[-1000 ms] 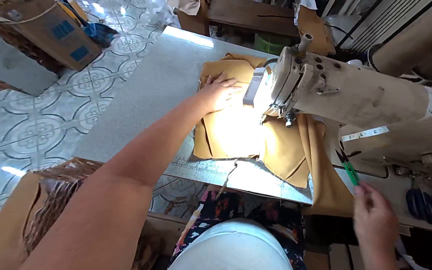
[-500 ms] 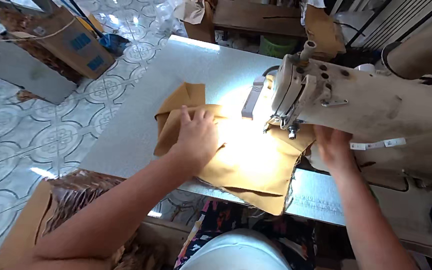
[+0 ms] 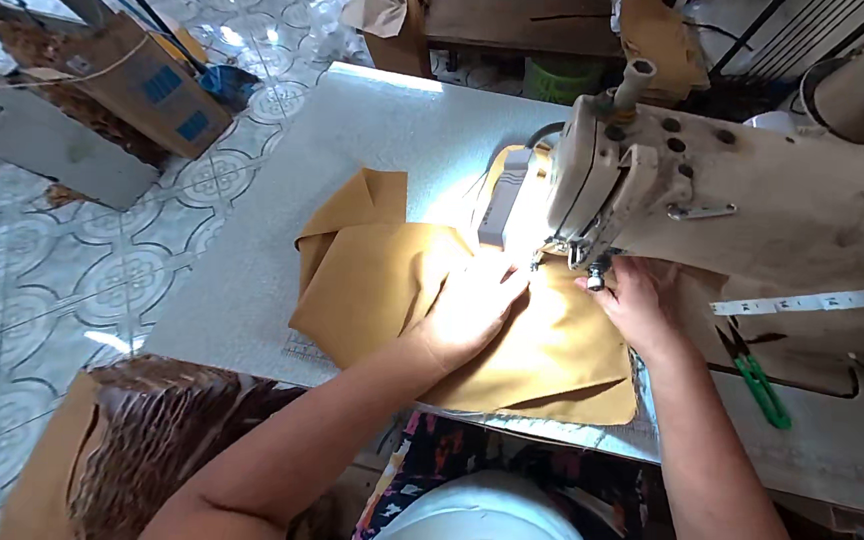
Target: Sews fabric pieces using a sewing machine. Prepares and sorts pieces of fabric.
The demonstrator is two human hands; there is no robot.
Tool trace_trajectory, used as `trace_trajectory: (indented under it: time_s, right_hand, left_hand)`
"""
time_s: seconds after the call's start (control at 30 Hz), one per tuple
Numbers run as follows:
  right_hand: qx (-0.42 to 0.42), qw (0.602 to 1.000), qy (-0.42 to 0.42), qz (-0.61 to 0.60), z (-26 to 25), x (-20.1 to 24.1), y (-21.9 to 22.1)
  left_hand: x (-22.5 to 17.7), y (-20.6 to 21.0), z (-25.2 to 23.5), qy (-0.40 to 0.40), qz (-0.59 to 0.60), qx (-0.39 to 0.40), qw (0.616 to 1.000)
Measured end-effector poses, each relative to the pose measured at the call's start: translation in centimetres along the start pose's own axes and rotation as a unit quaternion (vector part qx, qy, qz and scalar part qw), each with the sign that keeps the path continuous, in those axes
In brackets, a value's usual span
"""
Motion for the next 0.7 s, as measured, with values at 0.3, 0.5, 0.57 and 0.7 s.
trace_trajectory:
  time_s: [0.3, 0.5, 0.57, 0.7]
  right_hand:
    - [-0.014, 1.000, -0.003, 0.009, 0.51, 0.20, 0.01]
    - [-0.013, 1.000, 0.000, 0.014, 0.51, 0.27, -0.09]
    - [-0.020, 1.000, -0.002, 0.014, 0.56, 0.23, -0.03]
    - [-0.023, 1.000, -0.005, 0.016, 0.52, 0.09, 0.06]
  left_hand:
    - [0.19, 0.18, -0.13, -0.022, 0.020, -0.004, 1.000]
    - [0.27, 0.37, -0.10, -0.027, 0.013, -0.003, 1.000]
    - [0.22, 0.35, -0.07, -0.033, 0.018, 0.002, 0.999]
    - [0.24, 0.46, -0.05, -0.035, 0.016, -0.004, 0.999]
Point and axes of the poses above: each hand's wrist, its own z-axis away from the middle knuckle, its own y-axis out of the palm, x = y × z, the point moved 1 cm from there along -z, towards the middle knuckle, and after that the axes turned 3 degrees about z, right-handed, at the moved point
